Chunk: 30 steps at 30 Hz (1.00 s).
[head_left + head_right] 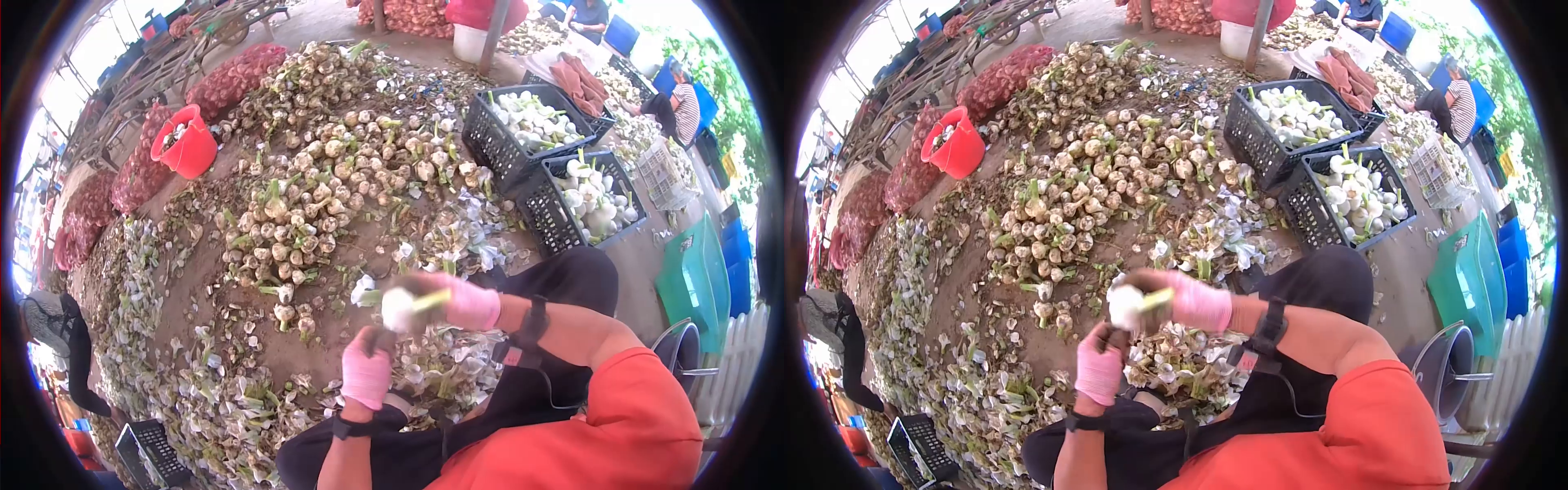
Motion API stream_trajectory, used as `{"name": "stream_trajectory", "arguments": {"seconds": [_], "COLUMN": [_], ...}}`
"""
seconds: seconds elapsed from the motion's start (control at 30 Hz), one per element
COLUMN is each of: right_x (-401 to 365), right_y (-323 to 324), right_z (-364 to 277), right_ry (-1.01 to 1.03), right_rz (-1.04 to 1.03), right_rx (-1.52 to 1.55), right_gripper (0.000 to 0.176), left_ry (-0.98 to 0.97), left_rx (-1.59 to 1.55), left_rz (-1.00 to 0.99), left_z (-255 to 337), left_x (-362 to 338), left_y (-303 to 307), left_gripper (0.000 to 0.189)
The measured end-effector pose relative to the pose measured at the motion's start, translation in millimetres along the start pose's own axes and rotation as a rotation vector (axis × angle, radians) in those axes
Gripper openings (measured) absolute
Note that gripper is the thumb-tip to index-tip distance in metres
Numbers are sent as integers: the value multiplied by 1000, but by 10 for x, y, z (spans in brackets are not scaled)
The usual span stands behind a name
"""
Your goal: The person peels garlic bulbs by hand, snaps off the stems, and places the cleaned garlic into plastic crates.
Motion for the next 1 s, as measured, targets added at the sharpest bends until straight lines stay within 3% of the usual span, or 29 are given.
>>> {"name": "stream_trajectory", "arguments": {"seconds": [0.03,0.07,0.1,0.2,0.23,0.3,0.33,0.4,0.43,0.5,0.53,0.57,0.6,0.67,0.7,0.73,0.87,1.0], "right_x": [-3,61,102,-264,-304,-297,-211,-52,122,420,569,696,815,1134,1288,1473,2108,2562], "right_y": [166,419,665,1669,1931,2623,2588,2104,1840,1137,926,761,572,344,180,116,-420,-855], "right_z": [-44,-158,-271,-938,-890,-526,-512,-220,-23,324,569,729,830,1402,1369,1590,2029,2368], "right_ry": [-10,259,261,278,280,684,788,422,261,-32,-131,-196,-239,-261,-296,-125,-172,-129], "right_rz": [146,268,273,1186,1187,830,557,683,643,554,408,267,121,57,46,-27,-149,-141], "right_rx": [83,-185,-188,-1311,-1314,-4,636,586,443,320,191,-163,-520,-320,-856,-972,-1417,-1577], "right_gripper": [42,37,37,23,23,13,8,16,14,14,14,14,15,20,25,29,43,41], "left_ry": [-3,-6,59,22,18,-89,-88,-124,-123,-189,-225,-246,-273,-329,-368,-407,-402,-268], "left_rx": [61,123,151,182,181,373,362,618,669,745,772,765,756,710,637,564,430,379], "left_rz": [-25,-49,-114,-181,-182,-204,-204,-216,-190,-137,-118,-139,-167,-126,-89,-52,83,87], "left_z": [-104,-184,-136,-90,-84,-42,5,177,268,400,431,468,487,515,594,668,731,652], "left_x": [-19,-20,-55,-113,-134,-172,-183,-251,-301,-394,-416,-430,-442,-459,-469,-483,-456,-388], "left_y": [-28,-39,-69,-65,-47,-57,-86,-128,-140,-147,-138,-123,-108,-36,-4,31,264,452], "left_gripper": [9,8,11,21,21,37,37,48,52,42,39,37,35,36,39,41,46,42]}}
Point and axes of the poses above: each hand's wrist, its own x-axis towards the middle knuckle, its own y-axis out of the back of the hand, z = x × y, the point moved 5 cm from there along x, towards the middle knuckle, and after that the axes turned 12 degrees about -x, right-handed, at the moved point
